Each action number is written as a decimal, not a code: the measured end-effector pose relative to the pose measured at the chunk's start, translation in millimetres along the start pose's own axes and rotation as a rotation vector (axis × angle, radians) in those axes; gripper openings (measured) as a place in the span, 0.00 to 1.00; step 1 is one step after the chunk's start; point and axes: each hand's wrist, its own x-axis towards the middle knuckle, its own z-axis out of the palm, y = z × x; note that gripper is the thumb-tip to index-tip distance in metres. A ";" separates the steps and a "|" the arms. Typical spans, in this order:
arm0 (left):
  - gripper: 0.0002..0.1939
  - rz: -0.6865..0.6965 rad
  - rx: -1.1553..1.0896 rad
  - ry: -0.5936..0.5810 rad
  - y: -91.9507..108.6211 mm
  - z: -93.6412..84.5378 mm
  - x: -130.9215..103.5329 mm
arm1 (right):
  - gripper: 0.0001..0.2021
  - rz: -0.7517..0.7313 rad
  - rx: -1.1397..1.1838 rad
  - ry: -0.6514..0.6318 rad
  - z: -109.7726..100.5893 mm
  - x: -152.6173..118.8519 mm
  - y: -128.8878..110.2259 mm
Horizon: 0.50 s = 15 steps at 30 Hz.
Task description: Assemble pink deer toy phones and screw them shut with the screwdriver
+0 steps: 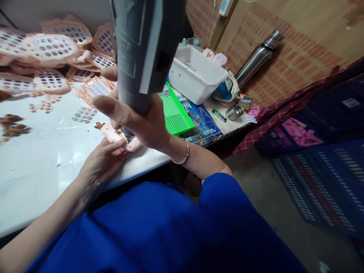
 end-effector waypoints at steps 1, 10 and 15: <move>0.21 0.001 -0.001 0.000 0.7 0.9 -0.5 | 0.27 0.015 0.039 0.003 0.1 -0.7 -2.3; 0.18 -0.005 -0.039 0.009 0.3 4.5 -2.7 | 0.31 -0.057 0.402 -0.043 2.1 -3.4 -10.4; 0.18 -0.014 -0.033 -0.037 -0.5 -1.4 -0.3 | 0.42 0.038 0.278 -0.085 1.1 -3.9 -7.6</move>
